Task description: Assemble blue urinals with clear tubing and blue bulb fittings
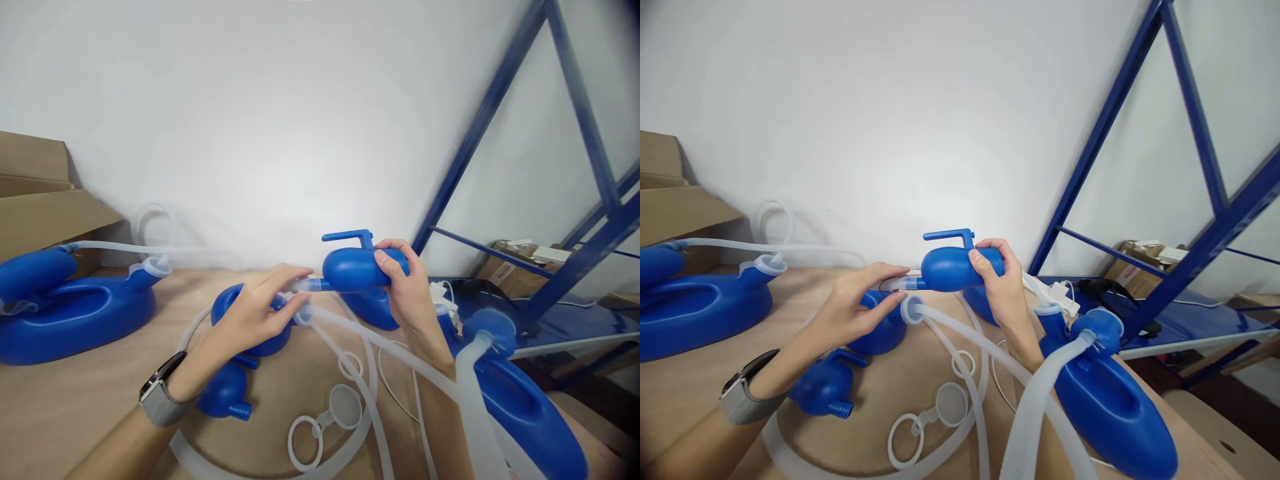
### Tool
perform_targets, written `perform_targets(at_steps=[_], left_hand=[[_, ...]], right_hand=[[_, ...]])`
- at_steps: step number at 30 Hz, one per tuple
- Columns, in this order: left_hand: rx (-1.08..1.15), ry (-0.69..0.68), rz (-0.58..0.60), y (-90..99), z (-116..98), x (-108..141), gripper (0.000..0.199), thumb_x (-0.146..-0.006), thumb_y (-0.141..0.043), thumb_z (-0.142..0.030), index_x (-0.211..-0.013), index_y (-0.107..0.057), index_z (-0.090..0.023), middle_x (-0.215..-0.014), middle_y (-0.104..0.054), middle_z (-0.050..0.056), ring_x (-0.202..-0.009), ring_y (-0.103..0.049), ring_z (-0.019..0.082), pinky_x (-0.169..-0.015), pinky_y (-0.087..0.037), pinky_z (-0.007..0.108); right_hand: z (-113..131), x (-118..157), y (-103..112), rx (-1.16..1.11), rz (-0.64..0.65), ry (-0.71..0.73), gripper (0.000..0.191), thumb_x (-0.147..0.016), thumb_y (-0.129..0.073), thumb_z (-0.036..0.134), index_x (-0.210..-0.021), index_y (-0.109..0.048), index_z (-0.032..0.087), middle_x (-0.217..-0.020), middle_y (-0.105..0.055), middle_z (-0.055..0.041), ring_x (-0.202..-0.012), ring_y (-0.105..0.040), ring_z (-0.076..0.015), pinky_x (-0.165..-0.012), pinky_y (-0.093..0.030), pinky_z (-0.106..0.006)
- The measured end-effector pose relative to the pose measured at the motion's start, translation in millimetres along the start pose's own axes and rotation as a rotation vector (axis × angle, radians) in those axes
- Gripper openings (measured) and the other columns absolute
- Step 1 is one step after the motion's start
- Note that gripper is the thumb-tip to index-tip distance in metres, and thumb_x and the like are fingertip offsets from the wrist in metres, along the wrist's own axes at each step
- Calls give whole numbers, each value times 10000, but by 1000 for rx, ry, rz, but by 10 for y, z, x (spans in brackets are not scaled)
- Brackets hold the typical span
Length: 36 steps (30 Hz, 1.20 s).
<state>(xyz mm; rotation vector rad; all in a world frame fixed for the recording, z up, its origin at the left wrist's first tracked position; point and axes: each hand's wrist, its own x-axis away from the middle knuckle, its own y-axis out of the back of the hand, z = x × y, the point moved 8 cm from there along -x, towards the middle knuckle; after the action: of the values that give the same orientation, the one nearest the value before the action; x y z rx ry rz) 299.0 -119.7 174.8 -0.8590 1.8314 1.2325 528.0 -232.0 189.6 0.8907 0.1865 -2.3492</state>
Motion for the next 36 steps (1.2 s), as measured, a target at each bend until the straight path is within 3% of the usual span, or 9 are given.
perform_targets(at_steps=[3,8,15,19,22,28,33,36], left_hand=[[-27,-85,47,-59,-46,-4,259,-1049,-607,-209,-1303,-652,-196,-1101,-758,80,-889,-738,167,-778,-608,278],[-176,-193,27,-46,-91,31,215,-1086,-532,-212,-1275,-621,-162,-964,-745,71,-807,-710,162,-737,-581,274],[-257,-237,45,10,-117,56,236,-1087,-493,-199,-1296,-602,-182,-1037,-782,91,-854,-761,190,-760,-610,293],[-148,-206,9,47,-195,54,283,-1033,-584,-171,-1312,-621,-202,-1161,-788,103,-993,-772,208,-857,-619,305],[-65,-177,20,48,-283,32,274,-1002,-598,-139,-1268,-645,-185,-1146,-793,102,-989,-769,203,-860,-612,296],[59,29,156,-41,-282,-53,118,-977,-604,-160,-1041,-704,-162,-836,-741,27,-815,-717,176,-789,-565,270],[73,99,266,-157,-222,-58,132,-967,-578,-207,-918,-698,-181,-733,-660,-3,-719,-631,163,-691,-487,259],[38,78,264,-161,-205,-54,121,-982,-565,-209,-953,-680,-187,-732,-655,-7,-694,-626,164,-693,-492,265]], right_hand=[[24,26,-29,37,15,33,319,-842,-723,537,-978,-665,255,-895,-651,0,-760,-589,-193,-668,-511,-321],[63,76,-72,48,16,68,310,-858,-703,542,-988,-651,266,-971,-665,-13,-854,-622,-223,-745,-532,-350],[193,189,-115,10,-41,194,283,-862,-723,518,-1009,-630,294,-1058,-648,-25,-993,-628,-257,-910,-518,-405],[304,233,-109,-39,-27,317,272,-873,-720,522,-1003,-612,309,-1037,-643,-32,-1000,-636,-269,-948,-515,-454],[416,270,-102,-29,-6,456,282,-880,-719,540,-986,-583,316,-1019,-639,-40,-995,-666,-291,-926,-542,-501],[707,432,-41,19,22,868,202,-871,-765,378,-1017,-636,322,-880,-599,-9,-906,-676,-270,-757,-599,-454],[836,503,-89,33,183,936,265,-832,-779,264,-1067,-667,313,-1056,-680,-37,-908,-696,-249,-754,-609,-439],[791,472,-67,8,109,857,229,-844,-770,266,-1044,-668,309,-1019,-678,-28,-924,-695,-251,-780,-595,-437]])
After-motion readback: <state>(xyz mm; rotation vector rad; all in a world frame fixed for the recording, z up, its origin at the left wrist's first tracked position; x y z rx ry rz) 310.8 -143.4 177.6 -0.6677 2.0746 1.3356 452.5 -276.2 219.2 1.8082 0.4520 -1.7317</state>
